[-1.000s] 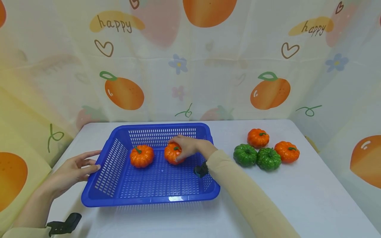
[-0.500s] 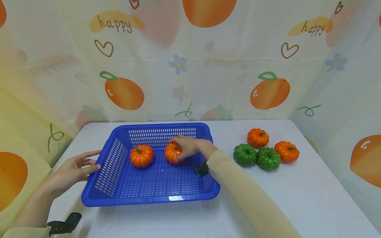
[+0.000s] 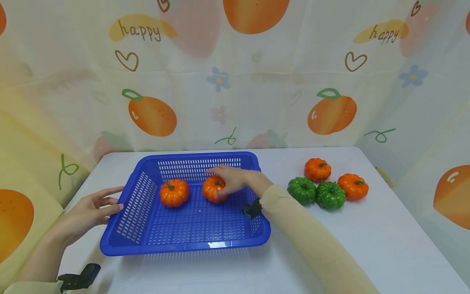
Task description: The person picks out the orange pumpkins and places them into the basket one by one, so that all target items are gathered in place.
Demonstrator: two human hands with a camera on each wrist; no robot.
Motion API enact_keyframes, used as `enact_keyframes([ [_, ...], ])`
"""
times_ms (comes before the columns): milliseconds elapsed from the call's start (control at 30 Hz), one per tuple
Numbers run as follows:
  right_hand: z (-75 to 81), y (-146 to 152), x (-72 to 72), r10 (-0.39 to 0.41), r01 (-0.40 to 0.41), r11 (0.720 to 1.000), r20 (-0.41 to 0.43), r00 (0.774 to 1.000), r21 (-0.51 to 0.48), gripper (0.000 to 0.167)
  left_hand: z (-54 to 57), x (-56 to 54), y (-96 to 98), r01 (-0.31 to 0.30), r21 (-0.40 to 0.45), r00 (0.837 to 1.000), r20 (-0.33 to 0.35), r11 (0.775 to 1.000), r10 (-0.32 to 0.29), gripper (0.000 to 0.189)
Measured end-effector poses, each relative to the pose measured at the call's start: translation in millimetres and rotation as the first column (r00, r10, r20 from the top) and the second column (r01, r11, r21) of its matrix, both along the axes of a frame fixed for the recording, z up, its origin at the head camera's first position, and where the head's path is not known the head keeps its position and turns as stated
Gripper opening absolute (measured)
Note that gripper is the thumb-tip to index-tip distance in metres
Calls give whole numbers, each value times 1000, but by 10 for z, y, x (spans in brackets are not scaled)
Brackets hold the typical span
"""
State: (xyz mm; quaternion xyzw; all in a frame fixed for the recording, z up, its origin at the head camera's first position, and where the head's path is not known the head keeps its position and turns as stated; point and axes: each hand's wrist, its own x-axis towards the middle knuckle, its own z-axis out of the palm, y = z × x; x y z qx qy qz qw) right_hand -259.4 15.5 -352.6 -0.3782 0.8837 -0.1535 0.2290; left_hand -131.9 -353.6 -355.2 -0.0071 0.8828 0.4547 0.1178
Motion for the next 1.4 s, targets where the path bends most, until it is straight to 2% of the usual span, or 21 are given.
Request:
enact_keyframes([
  [200, 76, 14, 17, 39, -42, 998, -64, 997, -40, 67, -2, 0, 1, 0, 0, 1000, -2, 1000, 0, 70],
  [633, 307, 75, 86, 46, -56, 997, -154, 987, -58, 58, -2, -12, -1, -8, -17, 1000, -1, 1000, 8, 71],
  [1133, 509, 263, 127, 44, -91, 980, -255, 966, -175, 51, -9, -4, 4, -12, -21, 1000, 7, 1000, 12, 72],
  [1400, 555, 396, 148, 21, -98, 967, -310, 951, -234, 47, -9, -5, 2, -8, -22, 1000, 9, 1000, 8, 71],
])
